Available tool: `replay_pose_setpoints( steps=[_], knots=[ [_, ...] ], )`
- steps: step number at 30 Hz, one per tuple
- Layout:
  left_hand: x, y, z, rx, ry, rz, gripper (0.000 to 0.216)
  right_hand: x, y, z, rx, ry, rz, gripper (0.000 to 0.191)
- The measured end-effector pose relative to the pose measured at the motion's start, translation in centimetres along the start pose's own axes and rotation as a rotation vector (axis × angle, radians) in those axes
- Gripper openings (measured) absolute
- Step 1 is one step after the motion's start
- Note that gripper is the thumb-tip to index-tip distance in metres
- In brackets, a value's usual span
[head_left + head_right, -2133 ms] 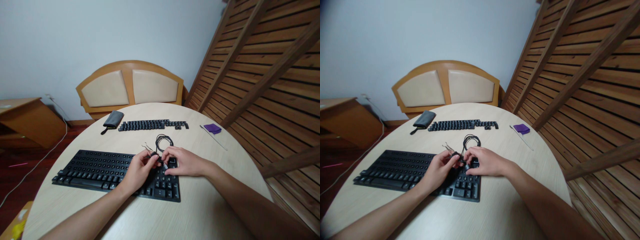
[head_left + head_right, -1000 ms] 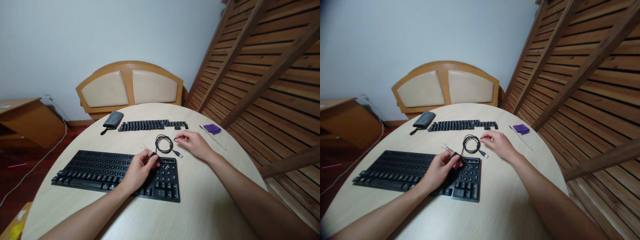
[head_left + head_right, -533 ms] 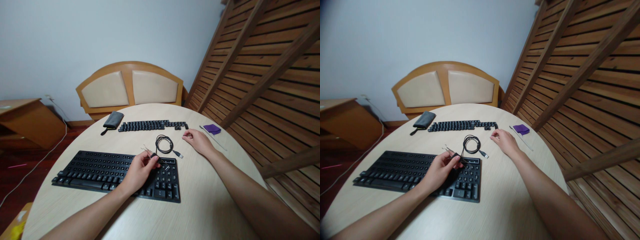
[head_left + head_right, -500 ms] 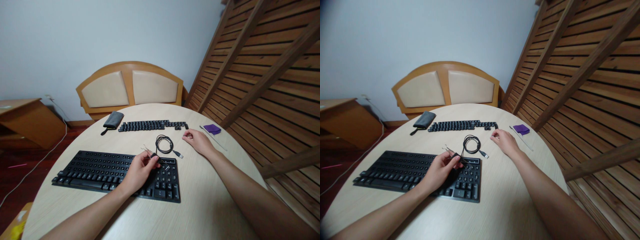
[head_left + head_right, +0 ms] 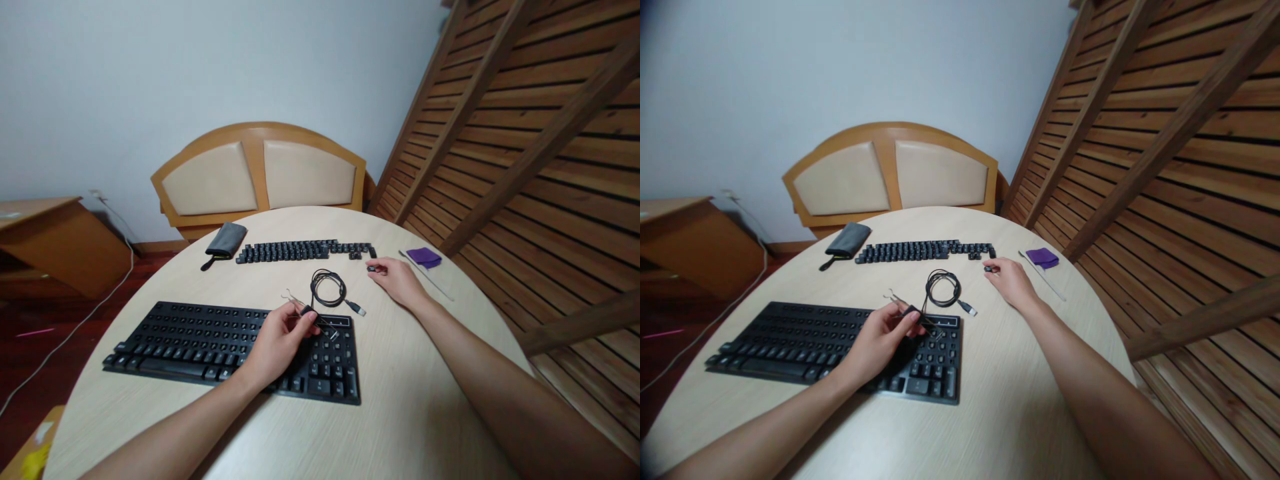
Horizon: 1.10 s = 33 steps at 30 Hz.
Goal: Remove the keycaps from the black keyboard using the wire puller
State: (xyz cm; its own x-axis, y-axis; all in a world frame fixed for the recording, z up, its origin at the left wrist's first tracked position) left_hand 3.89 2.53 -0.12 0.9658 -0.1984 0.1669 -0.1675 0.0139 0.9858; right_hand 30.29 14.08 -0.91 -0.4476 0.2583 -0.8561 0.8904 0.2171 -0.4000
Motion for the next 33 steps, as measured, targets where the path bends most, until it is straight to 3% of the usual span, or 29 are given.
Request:
replay_pose_setpoints(
  steps=[17, 22, 25, 33],
  knots=[
    [-0.1, -0.2, 0.1, 0.003, -0.002, -0.004, 0.027, -0.5, -0.3, 0.1, 0.004, 0.007, 0.083, 0.022],
    [-0.1, -0.1, 0.1, 0.005, 0.000, -0.005, 0.029, -1.7, -1.1, 0.6, -0.031, 0.012, 0.248, 0.015],
    [-0.1, -0.1, 0.0, 0.003, 0.001, -0.007, 0.029, -2.1, -1.7, 1.1, -0.017, -0.051, 0.364, 0.008],
    [0.0, 0.0, 0.0, -0.006, 0.004, -0.015, 0.028, -1.5, -2.6, 1.8, -0.005, -0.135, 0.446, 0.023]
  ],
)
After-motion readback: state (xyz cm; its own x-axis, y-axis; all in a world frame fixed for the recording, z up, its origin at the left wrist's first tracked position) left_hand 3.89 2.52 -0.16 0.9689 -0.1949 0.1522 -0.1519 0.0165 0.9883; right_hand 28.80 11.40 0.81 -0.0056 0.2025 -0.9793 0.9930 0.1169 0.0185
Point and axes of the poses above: each hand's wrist, its own z-axis away from the middle knuckle, its own x-axis out of the palm, y = z × x, the point moved 6 cm from there along -z, towards the middle knuckle, and after that the axes turned 15 degrees about z, right-handed, at the moved point
